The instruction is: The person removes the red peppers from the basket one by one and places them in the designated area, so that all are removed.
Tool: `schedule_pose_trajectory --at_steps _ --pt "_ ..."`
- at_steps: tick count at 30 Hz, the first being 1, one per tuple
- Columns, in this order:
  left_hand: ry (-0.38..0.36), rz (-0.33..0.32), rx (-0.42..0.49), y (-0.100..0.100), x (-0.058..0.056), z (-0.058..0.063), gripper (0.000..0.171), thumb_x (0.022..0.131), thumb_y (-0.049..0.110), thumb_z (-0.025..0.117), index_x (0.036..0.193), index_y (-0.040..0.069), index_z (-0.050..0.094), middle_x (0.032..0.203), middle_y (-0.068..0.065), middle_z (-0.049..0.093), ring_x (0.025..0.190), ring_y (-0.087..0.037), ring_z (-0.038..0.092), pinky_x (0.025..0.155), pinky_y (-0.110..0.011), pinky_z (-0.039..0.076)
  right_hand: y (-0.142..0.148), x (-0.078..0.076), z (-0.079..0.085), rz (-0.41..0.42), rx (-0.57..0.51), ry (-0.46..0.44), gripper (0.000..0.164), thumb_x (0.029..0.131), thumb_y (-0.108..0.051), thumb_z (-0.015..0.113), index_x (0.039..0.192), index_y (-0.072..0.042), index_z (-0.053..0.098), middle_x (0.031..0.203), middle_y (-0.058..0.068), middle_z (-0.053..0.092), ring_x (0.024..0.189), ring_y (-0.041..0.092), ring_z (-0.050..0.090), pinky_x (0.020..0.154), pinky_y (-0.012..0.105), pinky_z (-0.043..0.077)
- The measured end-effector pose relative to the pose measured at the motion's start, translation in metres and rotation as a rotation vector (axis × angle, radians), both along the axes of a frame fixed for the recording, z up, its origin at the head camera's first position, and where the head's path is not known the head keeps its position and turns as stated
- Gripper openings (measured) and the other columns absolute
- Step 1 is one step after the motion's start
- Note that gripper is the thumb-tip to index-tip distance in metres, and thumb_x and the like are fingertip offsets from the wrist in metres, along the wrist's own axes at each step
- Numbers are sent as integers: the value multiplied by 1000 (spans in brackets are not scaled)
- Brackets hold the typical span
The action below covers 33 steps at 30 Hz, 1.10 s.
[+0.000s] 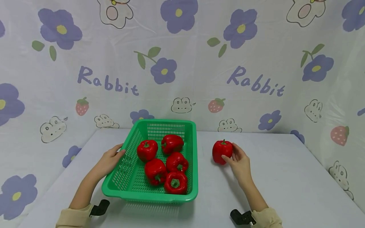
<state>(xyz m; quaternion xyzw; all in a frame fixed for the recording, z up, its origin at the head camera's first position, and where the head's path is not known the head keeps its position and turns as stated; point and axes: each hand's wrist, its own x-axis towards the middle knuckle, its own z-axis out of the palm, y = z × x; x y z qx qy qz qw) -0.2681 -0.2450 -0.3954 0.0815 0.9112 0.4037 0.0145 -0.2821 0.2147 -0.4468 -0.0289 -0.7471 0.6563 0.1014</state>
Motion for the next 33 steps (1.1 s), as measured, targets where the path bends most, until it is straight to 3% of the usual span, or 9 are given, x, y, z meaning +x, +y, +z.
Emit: schedule_pose_trajectory --at_steps 28,33 --pt "12 -13 -13 -1 -2 -1 55 107 30 37 149 -5 29 117 -30 64 88 -22 69 73 -31 53 4 1 -3 64 -17 -56 81 88 2 66 155 -2 19 162 17 22 150 29 23 116 36 27" --pt "5 -19 2 -2 -3 -2 56 107 30 37 150 -4 29 115 -30 65 84 -21 69 70 -30 53 4 3 -1 97 25 -61 82 89 1 67 155 -2 18 162 17 20 151 29 21 117 37 25"
